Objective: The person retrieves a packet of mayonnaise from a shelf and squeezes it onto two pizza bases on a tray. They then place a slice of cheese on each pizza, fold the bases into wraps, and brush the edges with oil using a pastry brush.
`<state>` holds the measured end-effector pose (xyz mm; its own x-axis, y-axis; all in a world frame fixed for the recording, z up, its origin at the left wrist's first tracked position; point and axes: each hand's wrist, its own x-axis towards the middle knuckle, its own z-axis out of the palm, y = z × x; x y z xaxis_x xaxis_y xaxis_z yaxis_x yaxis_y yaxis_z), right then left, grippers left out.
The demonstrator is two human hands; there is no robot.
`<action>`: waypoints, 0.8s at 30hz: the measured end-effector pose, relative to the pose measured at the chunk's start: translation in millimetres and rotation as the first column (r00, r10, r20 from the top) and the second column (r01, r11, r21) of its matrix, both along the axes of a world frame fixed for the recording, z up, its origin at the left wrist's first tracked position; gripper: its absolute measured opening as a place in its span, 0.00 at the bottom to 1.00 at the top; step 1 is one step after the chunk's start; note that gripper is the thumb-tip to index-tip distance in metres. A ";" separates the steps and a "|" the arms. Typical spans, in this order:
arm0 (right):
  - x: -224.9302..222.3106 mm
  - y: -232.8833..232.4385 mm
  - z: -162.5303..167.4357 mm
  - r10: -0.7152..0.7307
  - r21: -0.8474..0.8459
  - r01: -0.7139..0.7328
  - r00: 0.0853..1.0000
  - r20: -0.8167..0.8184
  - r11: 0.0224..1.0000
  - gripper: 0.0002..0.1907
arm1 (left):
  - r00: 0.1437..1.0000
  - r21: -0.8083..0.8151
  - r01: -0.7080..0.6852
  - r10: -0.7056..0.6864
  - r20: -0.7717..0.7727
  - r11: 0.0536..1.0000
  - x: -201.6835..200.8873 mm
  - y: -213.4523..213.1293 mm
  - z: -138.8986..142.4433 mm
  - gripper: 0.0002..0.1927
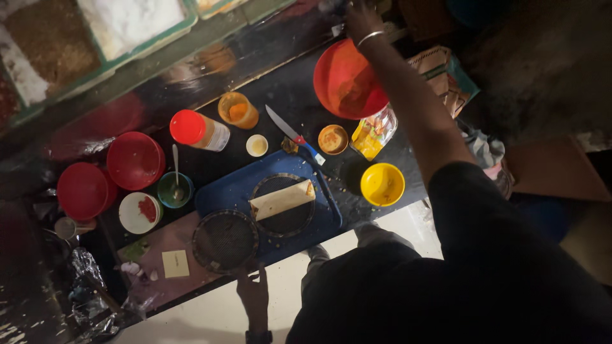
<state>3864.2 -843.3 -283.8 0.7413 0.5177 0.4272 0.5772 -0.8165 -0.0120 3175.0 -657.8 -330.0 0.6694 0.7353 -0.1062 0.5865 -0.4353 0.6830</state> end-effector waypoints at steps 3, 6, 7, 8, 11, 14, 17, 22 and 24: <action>1.4 -30.1 -10.6 -0.006 0.073 0.021 0.980 -0.197 0.997 0.20 | 0.985 0.005 0.000 0.001 -0.175 1.000 23.8 -18.5 5.0 0.23; 10.9 -79.8 -15.3 -0.133 0.217 0.289 0.833 -0.537 0.932 0.20 | 0.998 -0.005 0.024 -0.024 -0.058 1.000 46.3 -31.7 12.3 0.22; 17.1 -94.7 -16.1 -0.183 0.063 0.211 0.936 -0.299 0.975 0.21 | 0.998 -0.008 0.043 -0.043 -0.044 0.999 53.9 -34.7 14.8 0.21; 26.2 -108.2 -14.9 -0.204 0.010 0.211 0.959 -0.197 0.978 0.21 | 0.998 -0.010 0.064 -0.065 -0.027 0.998 62.7 -36.0 16.9 0.21; 43.5 -128.6 -16.1 -0.182 0.012 0.186 0.971 -0.152 0.982 0.21 | 0.991 -0.031 0.067 -0.071 -0.116 0.997 92.9 -40.9 19.1 0.19; 48.2 -134.9 -15.8 -0.175 0.019 0.182 0.965 -0.194 0.983 0.21 | 0.993 -0.015 0.089 -0.090 -0.081 0.996 117.7 -43.3 22.4 0.20; 47.7 -146.0 -7.2 -0.216 0.018 0.224 0.955 -0.203 0.974 0.20 | 0.997 -0.029 0.066 -0.067 -0.030 0.997 129.8 -47.6 27.9 0.21; 61.7 -190.9 32.5 -0.357 0.016 0.367 0.913 -0.196 0.930 0.20 | 0.998 -0.132 -0.048 0.042 -0.043 0.990 131.0 -54.7 30.3 0.23; 64.6 -206.7 49.5 -0.397 0.008 0.407 0.896 -0.198 0.914 0.20 | 0.999 -0.103 -0.030 0.029 -0.014 0.994 129.2 -55.3 27.3 0.25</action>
<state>3928.8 -1050.0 -234.3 0.9508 0.1412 0.2759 0.1832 -0.9741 -0.1328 3304.3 -713.1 -302.7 0.6457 0.7393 -0.1909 0.6069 -0.3452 0.7159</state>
